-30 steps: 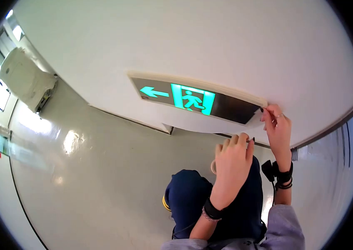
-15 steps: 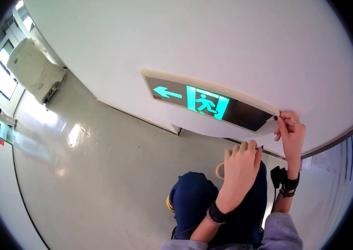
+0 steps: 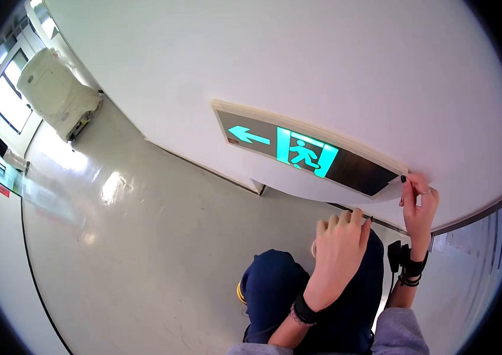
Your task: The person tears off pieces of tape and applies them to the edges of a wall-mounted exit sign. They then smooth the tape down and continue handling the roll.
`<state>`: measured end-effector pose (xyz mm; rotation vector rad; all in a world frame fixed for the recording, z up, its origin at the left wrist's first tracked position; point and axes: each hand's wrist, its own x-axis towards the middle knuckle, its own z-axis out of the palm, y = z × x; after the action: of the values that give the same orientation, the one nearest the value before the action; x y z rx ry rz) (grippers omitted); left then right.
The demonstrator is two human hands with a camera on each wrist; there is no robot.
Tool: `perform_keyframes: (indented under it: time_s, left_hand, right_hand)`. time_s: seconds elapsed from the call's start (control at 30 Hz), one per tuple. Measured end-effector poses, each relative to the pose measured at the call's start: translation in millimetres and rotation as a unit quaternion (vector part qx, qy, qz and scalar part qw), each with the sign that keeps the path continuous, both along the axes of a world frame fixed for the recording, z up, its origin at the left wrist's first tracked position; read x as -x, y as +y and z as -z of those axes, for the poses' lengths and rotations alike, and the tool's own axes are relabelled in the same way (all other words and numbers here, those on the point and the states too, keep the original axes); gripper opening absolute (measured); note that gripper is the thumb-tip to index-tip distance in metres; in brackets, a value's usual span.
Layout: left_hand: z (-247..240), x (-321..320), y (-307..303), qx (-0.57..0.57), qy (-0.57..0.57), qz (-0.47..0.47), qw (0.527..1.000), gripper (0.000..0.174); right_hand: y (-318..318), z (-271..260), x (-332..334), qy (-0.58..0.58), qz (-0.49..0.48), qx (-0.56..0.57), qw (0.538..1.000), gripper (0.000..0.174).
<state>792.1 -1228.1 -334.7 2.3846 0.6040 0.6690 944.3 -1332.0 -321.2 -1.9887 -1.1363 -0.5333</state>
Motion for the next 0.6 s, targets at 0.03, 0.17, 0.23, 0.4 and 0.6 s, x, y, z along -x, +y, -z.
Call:
perform_keyframes:
  time_s: [0.03, 0.17, 0.23, 0.4, 0.6]
  left_hand:
    - [-1, 1, 0, 0.005, 0.002, 0.002, 1.0, 0.016]
    - [-2, 2, -1, 0.003, 0.014, 0.009, 1.0, 0.016]
    - [0, 2, -1, 0.004, 0.005, 0.012, 1.0, 0.016]
    - [2, 5, 4, 0.009, 0.013, 0.022, 1.0, 0.017]
    - [-9, 10, 0, 0.024, 0.036, 0.028, 0.999, 0.016]
  right_hand:
    - [0, 4, -2, 0.0, -0.001, -0.001, 1.0, 0.002]
    - [2, 19, -6, -0.067, 0.022, -0.032, 0.997, 0.005]
    - [4, 23, -8, -0.117, 0.04, -0.032, 0.992, 0.007]
    - [6, 22, -5, -0.143, 0.058, -0.032, 0.988, 0.013]
    - [6, 17, 5, -0.092, 0.063, -0.027, 0.993, 0.015]
